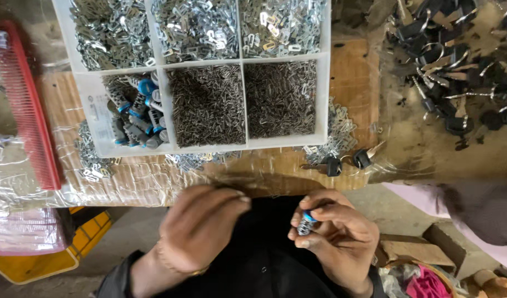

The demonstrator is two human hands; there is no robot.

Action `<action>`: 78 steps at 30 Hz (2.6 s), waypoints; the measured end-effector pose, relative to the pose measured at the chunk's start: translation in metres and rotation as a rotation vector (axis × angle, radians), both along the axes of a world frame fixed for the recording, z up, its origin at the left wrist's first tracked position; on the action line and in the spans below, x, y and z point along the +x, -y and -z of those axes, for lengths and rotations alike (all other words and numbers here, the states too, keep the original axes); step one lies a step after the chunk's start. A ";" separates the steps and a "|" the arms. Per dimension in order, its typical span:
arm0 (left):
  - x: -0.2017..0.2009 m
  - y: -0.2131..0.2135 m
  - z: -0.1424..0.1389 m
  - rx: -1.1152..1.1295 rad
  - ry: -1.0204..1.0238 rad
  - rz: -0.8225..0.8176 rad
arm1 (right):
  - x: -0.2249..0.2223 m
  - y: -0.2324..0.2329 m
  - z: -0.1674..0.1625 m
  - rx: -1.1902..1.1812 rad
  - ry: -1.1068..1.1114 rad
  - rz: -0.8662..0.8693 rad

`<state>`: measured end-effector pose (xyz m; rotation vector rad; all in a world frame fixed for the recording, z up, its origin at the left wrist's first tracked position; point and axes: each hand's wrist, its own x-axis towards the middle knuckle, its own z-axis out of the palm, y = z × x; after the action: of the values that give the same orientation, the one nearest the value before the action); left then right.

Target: The person assembles small electrical connectors at a workbench. They pick metal contact pins from a compartment tray, insert them into blue-capped connector bodies held in one hand, and place finished connectors onto a growing pile on the table, repeating the cycle throughout the clip.

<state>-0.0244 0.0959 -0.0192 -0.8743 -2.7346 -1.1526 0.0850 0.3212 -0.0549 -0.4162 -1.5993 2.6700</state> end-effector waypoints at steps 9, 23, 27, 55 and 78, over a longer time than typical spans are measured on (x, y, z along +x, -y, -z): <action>0.017 0.009 0.010 0.044 -0.131 0.055 | -0.011 0.009 -0.008 -0.016 -0.048 0.097; 0.026 0.050 0.003 0.240 0.275 -0.300 | -0.018 0.028 -0.008 -0.099 0.011 -0.092; 0.020 0.055 -0.011 -0.022 0.128 -0.252 | -0.029 0.037 -0.005 -0.138 0.015 -0.200; 0.033 0.051 0.012 -0.136 0.004 -0.201 | -0.031 0.053 0.005 -0.025 0.065 -0.284; 0.034 0.004 0.004 0.378 0.249 -0.111 | -0.033 0.024 -0.009 0.184 0.020 -0.298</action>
<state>0.0092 0.0918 -0.0235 -0.5566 -2.5606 -1.7776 0.0516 0.2969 -0.0464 -0.2154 -2.0380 2.6862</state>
